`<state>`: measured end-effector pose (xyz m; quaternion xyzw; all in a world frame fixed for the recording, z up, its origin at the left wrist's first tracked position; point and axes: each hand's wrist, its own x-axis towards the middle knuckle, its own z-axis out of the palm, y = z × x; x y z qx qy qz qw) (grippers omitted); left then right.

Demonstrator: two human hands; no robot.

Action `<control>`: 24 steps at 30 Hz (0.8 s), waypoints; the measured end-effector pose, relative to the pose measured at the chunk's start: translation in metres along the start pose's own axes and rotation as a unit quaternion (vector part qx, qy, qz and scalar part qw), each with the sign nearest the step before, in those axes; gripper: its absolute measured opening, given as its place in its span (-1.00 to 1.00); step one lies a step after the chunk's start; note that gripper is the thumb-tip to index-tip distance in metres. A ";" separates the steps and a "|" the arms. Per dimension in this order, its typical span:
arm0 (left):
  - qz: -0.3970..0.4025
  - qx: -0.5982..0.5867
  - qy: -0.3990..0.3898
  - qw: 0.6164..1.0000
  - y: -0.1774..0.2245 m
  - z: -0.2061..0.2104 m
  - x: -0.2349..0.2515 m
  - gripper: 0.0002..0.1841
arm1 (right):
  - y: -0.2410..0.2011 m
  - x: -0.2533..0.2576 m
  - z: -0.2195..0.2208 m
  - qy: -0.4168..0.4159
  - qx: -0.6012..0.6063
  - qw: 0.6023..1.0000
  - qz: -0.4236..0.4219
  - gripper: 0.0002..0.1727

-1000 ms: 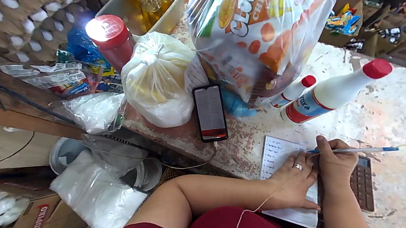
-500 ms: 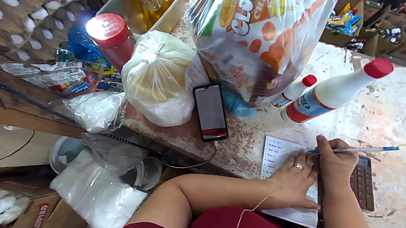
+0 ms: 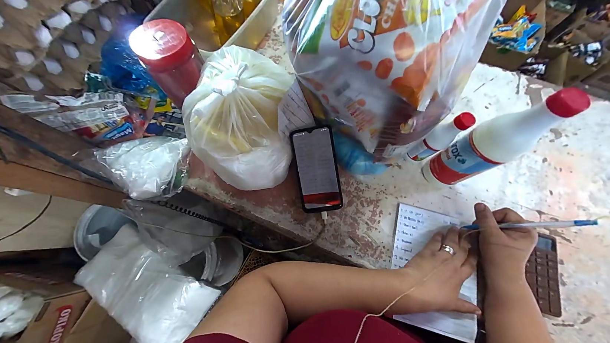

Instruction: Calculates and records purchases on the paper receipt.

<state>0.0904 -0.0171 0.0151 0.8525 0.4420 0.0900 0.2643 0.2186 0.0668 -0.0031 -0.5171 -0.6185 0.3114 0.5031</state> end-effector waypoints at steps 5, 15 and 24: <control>0.018 -0.027 0.006 0.999 -0.006 0.000 -0.003 0.02 | -0.001 0.001 0.000 0.000 0.004 1.000 0.001 -0.59; 0.269 0.015 0.186 0.945 -0.077 -0.007 -0.130 -0.82 | 0.003 0.003 -0.003 0.001 0.008 1.000 0.008 -0.64; -0.093 0.202 0.543 0.810 -0.172 -0.064 -0.205 -0.79 | 0.005 0.003 -0.002 0.004 0.000 1.000 0.005 -0.62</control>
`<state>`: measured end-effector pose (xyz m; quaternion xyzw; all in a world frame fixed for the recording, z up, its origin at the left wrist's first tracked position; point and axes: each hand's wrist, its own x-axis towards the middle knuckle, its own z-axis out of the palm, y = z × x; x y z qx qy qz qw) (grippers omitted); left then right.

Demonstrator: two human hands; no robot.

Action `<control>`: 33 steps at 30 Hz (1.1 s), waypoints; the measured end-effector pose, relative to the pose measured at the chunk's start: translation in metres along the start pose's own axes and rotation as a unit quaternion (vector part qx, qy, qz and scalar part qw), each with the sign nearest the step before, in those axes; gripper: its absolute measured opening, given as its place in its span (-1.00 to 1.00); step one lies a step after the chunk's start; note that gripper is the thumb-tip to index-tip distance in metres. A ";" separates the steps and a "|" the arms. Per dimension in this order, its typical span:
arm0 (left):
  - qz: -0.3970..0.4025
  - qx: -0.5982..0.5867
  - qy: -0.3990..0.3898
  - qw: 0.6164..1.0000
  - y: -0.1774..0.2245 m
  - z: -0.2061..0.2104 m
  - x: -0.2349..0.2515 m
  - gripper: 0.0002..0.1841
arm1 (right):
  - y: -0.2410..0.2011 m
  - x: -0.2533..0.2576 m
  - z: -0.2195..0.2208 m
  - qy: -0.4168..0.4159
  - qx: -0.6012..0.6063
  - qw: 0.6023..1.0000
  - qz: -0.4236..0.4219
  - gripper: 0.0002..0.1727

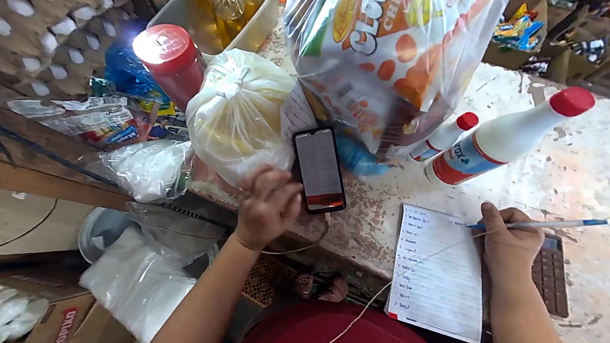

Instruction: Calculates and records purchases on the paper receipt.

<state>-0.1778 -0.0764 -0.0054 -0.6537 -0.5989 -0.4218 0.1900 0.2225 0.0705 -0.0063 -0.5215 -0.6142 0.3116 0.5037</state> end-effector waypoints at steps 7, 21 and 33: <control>-0.124 0.069 -0.030 0.989 -0.009 0.010 0.019 -0.80 | 0.001 0.000 0.001 0.006 0.006 1.000 -0.005 -0.63; -0.138 0.107 -0.091 0.980 0.002 0.017 0.026 -0.75 | 0.002 0.001 0.000 0.000 -0.002 1.000 -0.014 -0.63; -0.098 0.133 -0.127 0.978 0.001 0.016 0.024 -0.70 | 0.001 0.000 0.001 0.001 0.002 1.000 -0.013 -0.61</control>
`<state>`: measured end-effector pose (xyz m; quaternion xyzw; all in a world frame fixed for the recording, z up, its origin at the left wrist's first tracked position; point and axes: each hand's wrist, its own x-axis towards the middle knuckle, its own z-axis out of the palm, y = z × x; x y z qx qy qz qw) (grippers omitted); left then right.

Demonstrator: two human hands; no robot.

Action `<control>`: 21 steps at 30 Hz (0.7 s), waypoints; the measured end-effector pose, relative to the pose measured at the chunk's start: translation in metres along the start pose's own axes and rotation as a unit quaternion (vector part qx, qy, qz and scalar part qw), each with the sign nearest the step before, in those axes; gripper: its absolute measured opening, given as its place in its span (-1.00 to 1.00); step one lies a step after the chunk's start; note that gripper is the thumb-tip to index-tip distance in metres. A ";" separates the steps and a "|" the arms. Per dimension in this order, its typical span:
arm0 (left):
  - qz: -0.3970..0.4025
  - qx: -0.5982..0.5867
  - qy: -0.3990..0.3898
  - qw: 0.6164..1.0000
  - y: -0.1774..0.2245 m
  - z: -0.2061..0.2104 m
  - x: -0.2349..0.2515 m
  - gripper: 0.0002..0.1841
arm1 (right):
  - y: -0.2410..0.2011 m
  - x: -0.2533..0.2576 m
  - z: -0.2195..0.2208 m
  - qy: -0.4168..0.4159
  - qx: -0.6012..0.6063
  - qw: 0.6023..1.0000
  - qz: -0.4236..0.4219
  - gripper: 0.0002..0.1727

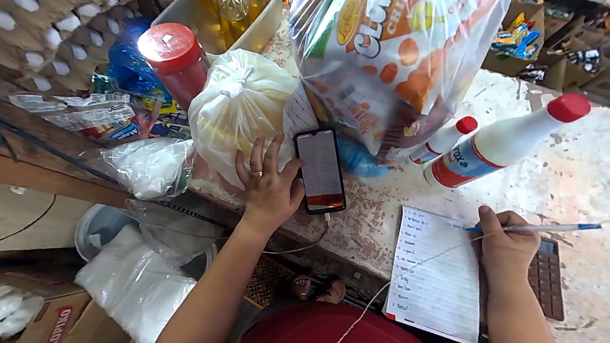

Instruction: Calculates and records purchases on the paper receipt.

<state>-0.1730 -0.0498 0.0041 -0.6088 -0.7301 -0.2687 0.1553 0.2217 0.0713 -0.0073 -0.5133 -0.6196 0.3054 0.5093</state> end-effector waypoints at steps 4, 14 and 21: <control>0.004 0.006 -0.016 1.000 0.000 0.000 0.000 -0.70 | 0.002 0.001 -0.001 -0.002 0.000 1.000 -0.002 -0.61; 0.040 -0.024 -0.027 0.999 -0.002 -0.003 -0.003 -0.71 | 0.001 0.000 0.000 0.000 0.007 1.000 -0.001 -0.62; 0.036 -0.031 -0.031 0.998 -0.003 -0.003 -0.004 -0.71 | 0.000 0.000 0.000 -0.008 0.001 1.000 -0.001 -0.63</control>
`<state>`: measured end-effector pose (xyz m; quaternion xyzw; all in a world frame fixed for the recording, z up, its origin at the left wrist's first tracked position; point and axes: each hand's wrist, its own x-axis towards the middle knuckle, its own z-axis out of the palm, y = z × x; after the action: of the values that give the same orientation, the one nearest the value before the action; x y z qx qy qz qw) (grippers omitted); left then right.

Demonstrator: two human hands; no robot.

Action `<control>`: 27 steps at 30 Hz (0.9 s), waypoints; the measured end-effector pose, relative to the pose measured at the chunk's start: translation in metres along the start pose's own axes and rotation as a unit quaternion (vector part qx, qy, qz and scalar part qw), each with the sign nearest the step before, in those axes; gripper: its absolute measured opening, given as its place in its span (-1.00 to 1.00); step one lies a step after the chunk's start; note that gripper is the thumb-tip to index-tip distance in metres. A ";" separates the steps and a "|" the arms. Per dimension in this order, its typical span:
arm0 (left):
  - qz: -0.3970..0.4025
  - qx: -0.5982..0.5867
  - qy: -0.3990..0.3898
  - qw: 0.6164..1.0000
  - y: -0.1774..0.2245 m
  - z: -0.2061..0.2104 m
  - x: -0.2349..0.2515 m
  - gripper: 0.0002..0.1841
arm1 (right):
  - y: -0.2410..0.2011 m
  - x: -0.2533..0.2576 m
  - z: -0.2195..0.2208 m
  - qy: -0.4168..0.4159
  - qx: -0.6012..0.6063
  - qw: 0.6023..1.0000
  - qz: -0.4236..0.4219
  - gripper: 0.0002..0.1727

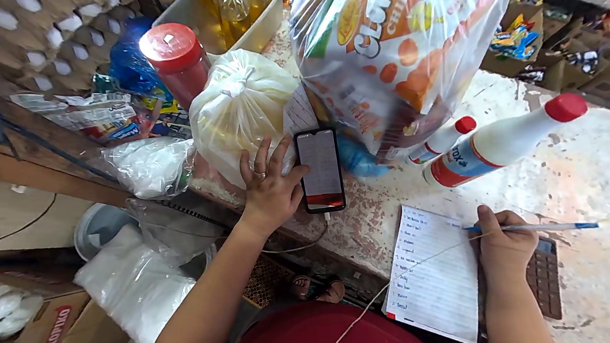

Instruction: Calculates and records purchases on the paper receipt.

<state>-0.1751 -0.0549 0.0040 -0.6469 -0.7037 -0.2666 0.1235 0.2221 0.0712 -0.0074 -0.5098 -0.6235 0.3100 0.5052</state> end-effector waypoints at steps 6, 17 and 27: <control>0.000 0.005 0.000 1.000 0.001 0.000 0.000 -0.71 | 0.000 0.000 0.000 0.000 0.005 1.000 -0.003 -0.62; 0.000 0.009 -0.004 1.000 0.001 0.001 0.000 -0.69 | 0.002 0.000 0.001 0.008 0.005 1.000 -0.003 -0.61; 0.003 0.014 -0.004 1.000 0.001 0.001 0.000 -0.66 | 0.000 0.000 0.001 0.005 -0.002 1.000 0.001 -0.62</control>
<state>-0.1745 -0.0541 0.0037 -0.6480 -0.7060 -0.2543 0.1305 0.2215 0.0710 -0.0076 -0.5129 -0.6213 0.3063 0.5071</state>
